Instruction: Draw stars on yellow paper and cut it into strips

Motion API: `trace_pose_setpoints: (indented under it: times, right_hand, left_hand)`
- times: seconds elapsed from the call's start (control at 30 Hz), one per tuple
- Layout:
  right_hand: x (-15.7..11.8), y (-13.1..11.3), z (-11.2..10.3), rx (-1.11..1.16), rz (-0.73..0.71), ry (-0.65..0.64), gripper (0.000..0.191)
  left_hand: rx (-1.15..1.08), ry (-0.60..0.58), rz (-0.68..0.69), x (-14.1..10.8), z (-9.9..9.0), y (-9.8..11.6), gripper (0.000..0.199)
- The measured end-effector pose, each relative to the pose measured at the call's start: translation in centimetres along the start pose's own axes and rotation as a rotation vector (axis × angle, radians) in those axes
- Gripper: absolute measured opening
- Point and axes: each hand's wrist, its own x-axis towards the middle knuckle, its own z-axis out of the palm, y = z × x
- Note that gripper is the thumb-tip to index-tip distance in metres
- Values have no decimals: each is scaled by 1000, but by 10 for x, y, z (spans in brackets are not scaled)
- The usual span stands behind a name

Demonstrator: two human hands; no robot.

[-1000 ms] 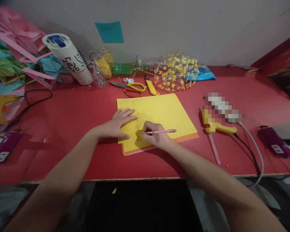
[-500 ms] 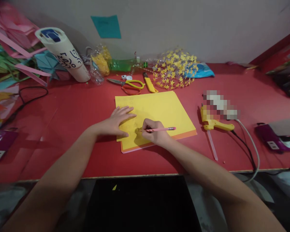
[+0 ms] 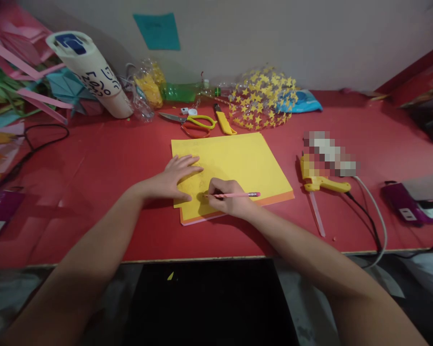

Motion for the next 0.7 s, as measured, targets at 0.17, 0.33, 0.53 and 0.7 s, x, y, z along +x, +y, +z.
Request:
trace_pose_setpoints:
  times: [0.17,0.33,0.53,0.7]
  right_hand:
    - [0,-2,0,-5,-12,-29,11]
    - [0,-4,-1,-16,-18,-63,10]
    - [1,-5,-1,31,0,-70,11]
    - [7,-2,-3,185,160,138,14]
  left_hand:
    - [-3,15,21,0,0,-1,88]
    - [5,14,29,0,2,-6,87]
    - [6,17,38,0,2,-6,87]
    - [-7,10,35,0,2,-5,87]
